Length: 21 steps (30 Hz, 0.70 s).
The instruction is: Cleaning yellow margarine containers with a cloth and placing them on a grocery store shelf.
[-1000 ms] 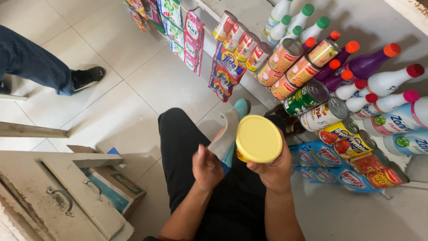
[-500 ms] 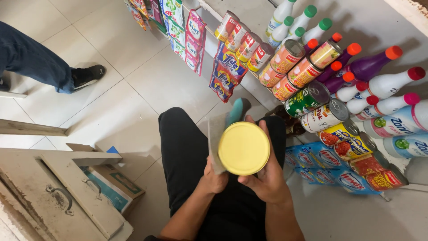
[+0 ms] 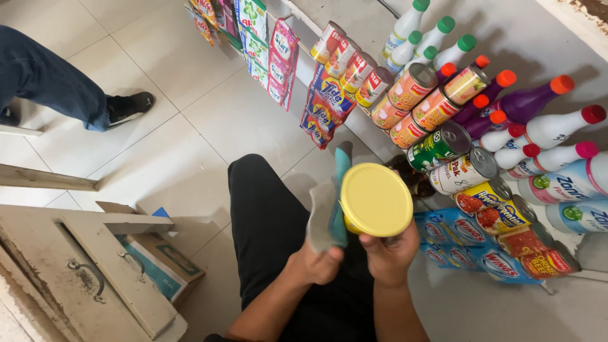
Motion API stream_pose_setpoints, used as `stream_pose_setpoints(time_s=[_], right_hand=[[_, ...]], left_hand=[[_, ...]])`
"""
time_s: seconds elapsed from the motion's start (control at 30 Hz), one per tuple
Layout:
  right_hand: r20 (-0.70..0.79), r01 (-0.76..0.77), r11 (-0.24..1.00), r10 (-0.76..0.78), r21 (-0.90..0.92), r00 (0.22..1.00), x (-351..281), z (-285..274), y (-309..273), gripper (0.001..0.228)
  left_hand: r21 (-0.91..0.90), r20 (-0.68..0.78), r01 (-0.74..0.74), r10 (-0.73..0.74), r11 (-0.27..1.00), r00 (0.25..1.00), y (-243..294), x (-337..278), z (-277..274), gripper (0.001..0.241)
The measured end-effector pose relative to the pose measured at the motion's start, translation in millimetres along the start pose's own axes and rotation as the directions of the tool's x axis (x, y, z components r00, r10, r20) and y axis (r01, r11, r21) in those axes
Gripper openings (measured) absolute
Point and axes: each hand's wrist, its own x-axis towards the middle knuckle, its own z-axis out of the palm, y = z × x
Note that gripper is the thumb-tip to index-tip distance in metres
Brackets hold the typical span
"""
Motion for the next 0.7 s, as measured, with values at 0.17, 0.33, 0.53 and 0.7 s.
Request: stream_pose_setpoints(time_s=[0.17,0.33,0.53,0.7], right_hand=[[0.095,0.002,0.921,-0.042,0.39,0.995,3.2,-25.9,20.0,0.071],[0.067,0.087,0.902,-0.127,0.423,0.99,4.5,-21.6,13.7,0.06],[0.089,0.052,0.998,-0.048,-0.039,0.995,7.8,-0.4,-21.8,0.106],[-0.042,0.013,0.991,-0.007,0.131,0.999,-0.5,-12.9,6.9,0.077]], left_hand=[[-0.402,-0.071,0.129,-0.172,0.906,0.983,13.3,6.1,-10.5,0.081],[-0.406,-0.049,0.211,-0.252,0.889,0.967,13.2,4.5,-10.5,0.069],[0.047,0.047,0.11,-0.112,0.993,0.993,32.7,25.1,-8.4,0.021],[0.223,-0.05,0.053,-0.043,0.973,0.998,32.6,22.4,-4.1,0.044]])
